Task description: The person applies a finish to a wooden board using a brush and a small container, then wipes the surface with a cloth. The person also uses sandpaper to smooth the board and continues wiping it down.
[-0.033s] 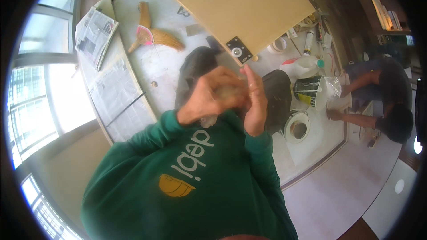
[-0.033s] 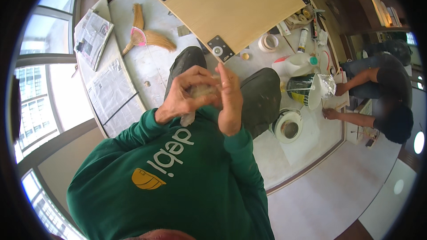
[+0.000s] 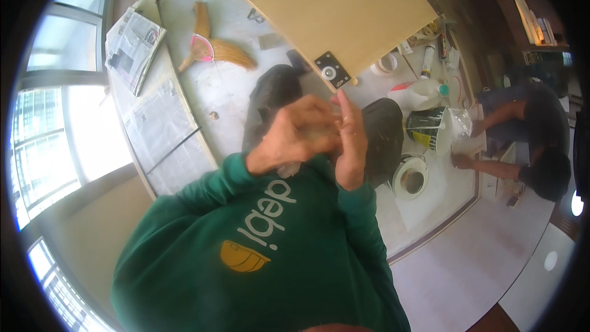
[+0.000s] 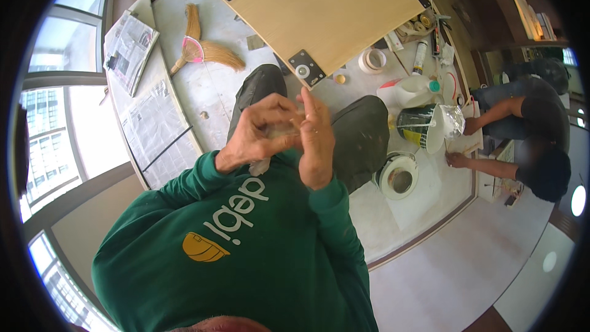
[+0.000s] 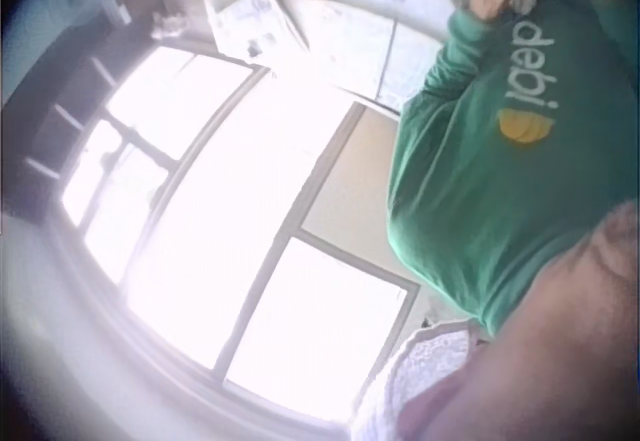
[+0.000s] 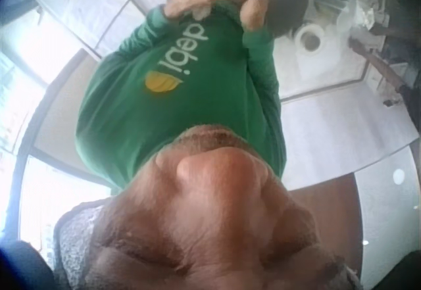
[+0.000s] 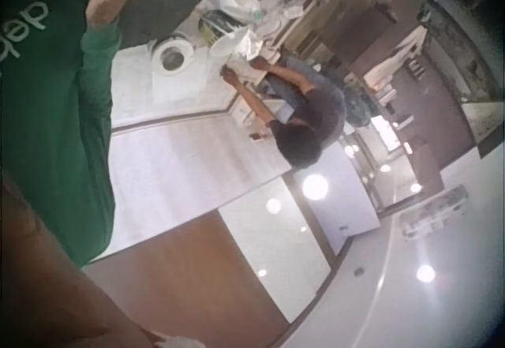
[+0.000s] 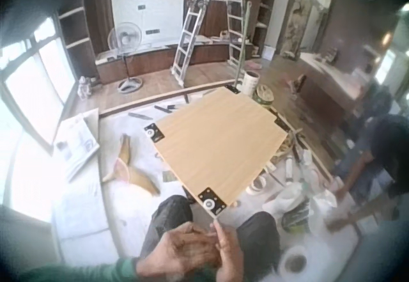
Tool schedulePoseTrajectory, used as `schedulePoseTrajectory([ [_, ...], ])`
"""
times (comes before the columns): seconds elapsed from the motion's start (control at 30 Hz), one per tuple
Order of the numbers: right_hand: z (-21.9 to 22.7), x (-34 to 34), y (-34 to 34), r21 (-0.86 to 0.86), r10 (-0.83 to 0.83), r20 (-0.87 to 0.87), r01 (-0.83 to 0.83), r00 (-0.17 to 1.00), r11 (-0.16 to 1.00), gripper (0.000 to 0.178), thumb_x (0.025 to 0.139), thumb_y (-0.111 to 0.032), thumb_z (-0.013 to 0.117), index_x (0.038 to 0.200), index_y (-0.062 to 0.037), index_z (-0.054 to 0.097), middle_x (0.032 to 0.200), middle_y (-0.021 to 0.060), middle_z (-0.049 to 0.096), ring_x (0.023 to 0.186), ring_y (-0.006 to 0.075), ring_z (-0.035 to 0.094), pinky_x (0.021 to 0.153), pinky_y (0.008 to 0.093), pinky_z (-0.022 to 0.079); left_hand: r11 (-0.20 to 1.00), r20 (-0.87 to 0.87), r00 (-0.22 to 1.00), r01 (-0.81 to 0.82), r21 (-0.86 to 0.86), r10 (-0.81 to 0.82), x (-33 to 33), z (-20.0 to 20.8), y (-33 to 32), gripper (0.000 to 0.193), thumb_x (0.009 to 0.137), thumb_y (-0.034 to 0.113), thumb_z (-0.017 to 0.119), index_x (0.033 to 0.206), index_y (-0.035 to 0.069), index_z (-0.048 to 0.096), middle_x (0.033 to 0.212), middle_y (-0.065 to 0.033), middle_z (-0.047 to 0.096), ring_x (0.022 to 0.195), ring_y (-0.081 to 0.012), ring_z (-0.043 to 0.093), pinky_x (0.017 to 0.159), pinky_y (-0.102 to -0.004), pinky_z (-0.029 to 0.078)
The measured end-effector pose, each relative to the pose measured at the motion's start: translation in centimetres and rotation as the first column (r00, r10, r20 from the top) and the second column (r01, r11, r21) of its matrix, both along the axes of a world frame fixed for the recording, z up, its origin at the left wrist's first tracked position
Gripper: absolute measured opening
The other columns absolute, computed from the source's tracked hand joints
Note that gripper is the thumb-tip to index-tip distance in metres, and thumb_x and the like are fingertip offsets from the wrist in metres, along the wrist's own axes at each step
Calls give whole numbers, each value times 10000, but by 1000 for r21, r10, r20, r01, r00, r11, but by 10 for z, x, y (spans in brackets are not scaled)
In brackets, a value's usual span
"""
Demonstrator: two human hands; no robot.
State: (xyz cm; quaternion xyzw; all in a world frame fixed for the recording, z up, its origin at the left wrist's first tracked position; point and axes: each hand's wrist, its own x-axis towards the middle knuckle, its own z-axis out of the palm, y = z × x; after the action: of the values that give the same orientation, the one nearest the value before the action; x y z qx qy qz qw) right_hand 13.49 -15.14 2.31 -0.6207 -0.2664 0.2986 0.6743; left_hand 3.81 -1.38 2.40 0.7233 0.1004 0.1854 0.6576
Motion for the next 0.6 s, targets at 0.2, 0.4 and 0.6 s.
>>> schedulePoseTrajectory([
  [0.2,2,-3,6,23,95,-172,-92,981,995,529,1070,-258,428,1507,38,463,1380,189,544,1276,262,529,1089,372,410,998,64,997,30,62,-34,-2,-8,2,218,854,5,765,1071,-18,772,1102,-106,650,965,-200,666,845,-332,556],
  [0.4,-4,4,-15,-61,15,34,-13,999,998,454,1060,-260,508,1399,32,581,1211,123,645,781,73,561,661,213,436,996,-7,998,-67,52,67,-11,-6,6,213,877,-14,697,1077,-23,770,1129,-110,670,873,-175,692,787,-294,569],
  [0.6,-8,47,-35,-124,-361,-213,341,908,932,414,1083,-303,511,1293,24,653,986,103,703,526,52,414,475,197,293,927,-178,916,-330,179,360,-23,-47,82,233,908,87,684,1103,-1,777,1060,-104,728,780,-97,661,692,-249,525],
])
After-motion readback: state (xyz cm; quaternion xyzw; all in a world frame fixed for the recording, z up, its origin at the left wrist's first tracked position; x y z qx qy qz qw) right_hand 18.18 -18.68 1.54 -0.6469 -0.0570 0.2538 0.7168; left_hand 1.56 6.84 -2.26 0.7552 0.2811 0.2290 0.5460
